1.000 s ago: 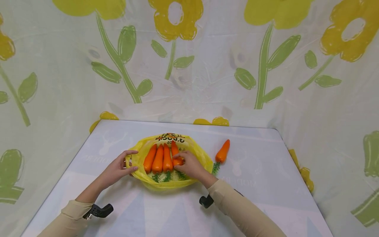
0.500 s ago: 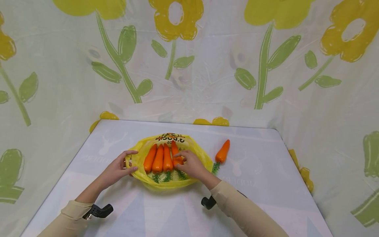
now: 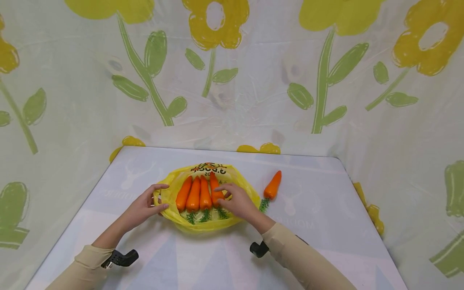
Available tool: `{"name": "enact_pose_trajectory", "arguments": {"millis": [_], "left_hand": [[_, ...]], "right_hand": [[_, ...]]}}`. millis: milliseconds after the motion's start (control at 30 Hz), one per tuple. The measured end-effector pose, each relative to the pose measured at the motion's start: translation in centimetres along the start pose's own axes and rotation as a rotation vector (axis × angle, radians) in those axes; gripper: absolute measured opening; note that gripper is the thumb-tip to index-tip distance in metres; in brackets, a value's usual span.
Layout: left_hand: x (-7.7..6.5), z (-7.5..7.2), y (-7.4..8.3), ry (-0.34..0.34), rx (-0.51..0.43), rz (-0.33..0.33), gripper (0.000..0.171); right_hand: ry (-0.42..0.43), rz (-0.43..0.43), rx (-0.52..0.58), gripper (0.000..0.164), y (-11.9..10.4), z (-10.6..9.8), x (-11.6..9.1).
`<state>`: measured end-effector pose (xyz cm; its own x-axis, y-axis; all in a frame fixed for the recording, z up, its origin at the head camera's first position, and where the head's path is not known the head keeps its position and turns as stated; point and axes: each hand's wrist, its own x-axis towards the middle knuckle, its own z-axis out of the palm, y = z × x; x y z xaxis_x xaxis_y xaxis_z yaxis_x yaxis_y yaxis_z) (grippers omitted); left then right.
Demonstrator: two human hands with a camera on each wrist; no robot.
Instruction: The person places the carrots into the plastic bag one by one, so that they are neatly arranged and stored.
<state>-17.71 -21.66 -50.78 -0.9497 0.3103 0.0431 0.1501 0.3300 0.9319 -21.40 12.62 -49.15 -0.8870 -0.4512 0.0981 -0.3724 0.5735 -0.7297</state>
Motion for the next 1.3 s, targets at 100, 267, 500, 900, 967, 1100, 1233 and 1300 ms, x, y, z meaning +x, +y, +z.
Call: {"name": "enact_pose_trajectory", "arguments": {"millis": [100,267,500,900,967,1100,1233,1300], "left_hand": [[0.0,0.0,0.1,0.000,-0.003,-0.001,0.064],[-0.1,-0.1,0.2,-0.003,-0.009,0.004,0.063],[-0.2,-0.1,0.2,0.001,0.003,-0.001,0.064],[-0.1,-0.1,0.2,-0.002,0.017,0.008,0.064],[-0.1,-0.2,0.2,-0.002,0.019,0.009,0.064],[0.0,-0.2,0.2,-0.006,0.016,0.007,0.064],[0.0,-0.2,0.3,-0.009,0.014,0.006,0.064],[0.0,-0.2,0.3,-0.010,0.012,0.005,0.064]], "right_hand": [[0.010,-0.007,0.007,0.033,0.1,-0.3,-0.2],[0.038,-0.008,0.058,0.035,0.1,-1.0,-0.5],[0.060,-0.025,0.092,0.037,0.4,-1.5,-0.7],[0.116,-0.036,0.138,0.036,0.9,-2.6,-1.4],[0.126,-0.034,0.148,0.036,1.0,-2.8,-1.5],[0.137,-0.028,0.158,0.037,1.2,-3.1,-1.8],[0.152,-0.018,0.165,0.038,1.5,-3.6,-2.1],[0.163,-0.017,0.174,0.037,1.8,-3.8,-2.2]]}}
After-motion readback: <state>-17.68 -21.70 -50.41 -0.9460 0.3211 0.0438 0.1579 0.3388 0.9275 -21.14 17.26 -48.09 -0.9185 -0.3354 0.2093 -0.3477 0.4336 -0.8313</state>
